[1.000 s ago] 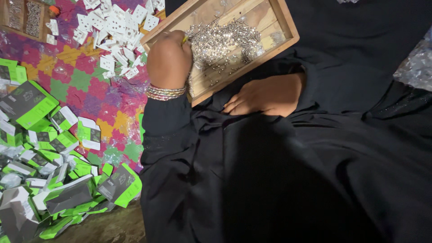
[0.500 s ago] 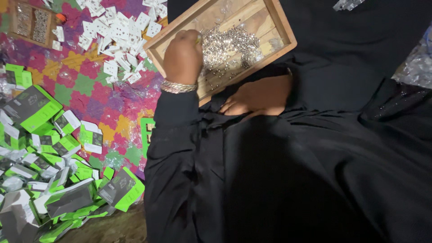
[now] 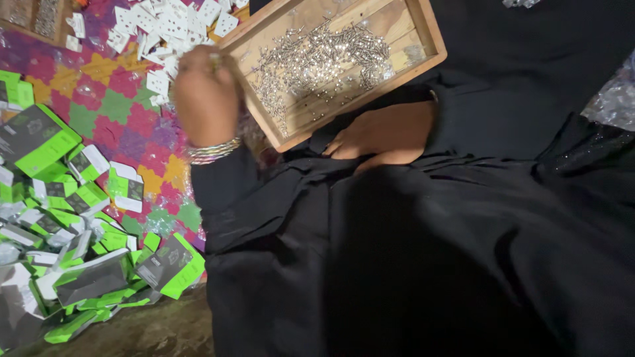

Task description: The person sits on the floor with a wooden tray of small metal screws on their lap and picks screws one at a time, using a small handheld tool to lift them from the tray. Scattered electrical switch plates and boxes surround them on the floor mat.

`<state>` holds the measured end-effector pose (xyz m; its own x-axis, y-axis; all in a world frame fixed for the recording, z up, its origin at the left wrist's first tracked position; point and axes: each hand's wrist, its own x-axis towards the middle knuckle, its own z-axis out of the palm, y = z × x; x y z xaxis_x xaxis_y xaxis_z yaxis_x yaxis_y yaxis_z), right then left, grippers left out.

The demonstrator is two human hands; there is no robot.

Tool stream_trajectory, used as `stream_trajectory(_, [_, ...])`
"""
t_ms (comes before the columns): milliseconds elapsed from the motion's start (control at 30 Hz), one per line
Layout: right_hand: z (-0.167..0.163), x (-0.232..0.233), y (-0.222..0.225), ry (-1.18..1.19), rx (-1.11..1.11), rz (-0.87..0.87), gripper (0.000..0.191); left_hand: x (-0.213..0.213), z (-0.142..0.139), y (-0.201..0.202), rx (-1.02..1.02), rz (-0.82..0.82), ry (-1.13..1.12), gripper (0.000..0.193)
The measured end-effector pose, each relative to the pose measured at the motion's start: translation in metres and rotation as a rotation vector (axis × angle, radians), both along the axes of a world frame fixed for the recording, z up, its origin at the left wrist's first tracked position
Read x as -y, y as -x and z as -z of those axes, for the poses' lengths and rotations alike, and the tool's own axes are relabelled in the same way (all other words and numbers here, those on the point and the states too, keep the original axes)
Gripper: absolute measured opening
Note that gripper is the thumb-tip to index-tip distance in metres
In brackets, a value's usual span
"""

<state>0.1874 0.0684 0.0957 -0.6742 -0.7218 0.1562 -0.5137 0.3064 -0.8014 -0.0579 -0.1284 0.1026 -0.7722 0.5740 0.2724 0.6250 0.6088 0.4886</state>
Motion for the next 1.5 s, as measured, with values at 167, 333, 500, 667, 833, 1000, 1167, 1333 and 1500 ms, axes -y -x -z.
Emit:
stream_trajectory(167, [0.009, -0.004, -0.001, 0.014, -0.009, 0.001, 0.048, 0.033, -0.003, 0.013, -0.264, -0.004, 0.210, 0.019])
stream_trajectory(333, [0.014, -0.012, 0.003, 0.087, -0.021, 0.013, 0.048, 0.009, 0.024, -0.032, -0.202, 0.432, 0.312, 0.012])
stream_trajectory(500, [0.013, -0.021, 0.011, 0.022, 0.056, 0.041, 0.049, -0.030, 0.047, -0.055, -0.311, 0.597, 0.281, 0.009])
stream_trajectory(667, [0.014, -0.023, 0.016, -0.007, 0.044, 0.066, 0.053, -0.040, 0.061, -0.047, -0.399, 0.621, 0.220, 0.006])
stream_trajectory(833, [0.017, -0.023, 0.026, -0.024, 0.066, 0.054, 0.054, -0.039, 0.059, -0.041, -0.270, 0.579, 0.120, 0.008])
stream_trajectory(1000, [0.013, -0.021, 0.032, -0.013, 0.032, 0.073, 0.052, -0.054, 0.047, -0.048, -0.010, 0.459, -0.086, 0.016])
stream_trajectory(1167, [0.014, -0.024, 0.032, 0.067, 0.012, 0.054, 0.044, -0.096, 0.051, -0.066, 0.359, 0.389, -0.205, 0.015])
stream_trajectory(1333, [0.036, -0.049, 0.031, 0.232, 0.145, 0.855, 0.006, -0.113, 0.064, -0.072, 0.505, 0.304, -0.389, 0.017])
stream_trajectory(1500, [0.072, -0.068, 0.051, 0.446, 0.188, 1.078, 0.022, -0.106, 0.072, -0.074, 0.603, 0.371, -0.391, 0.013])
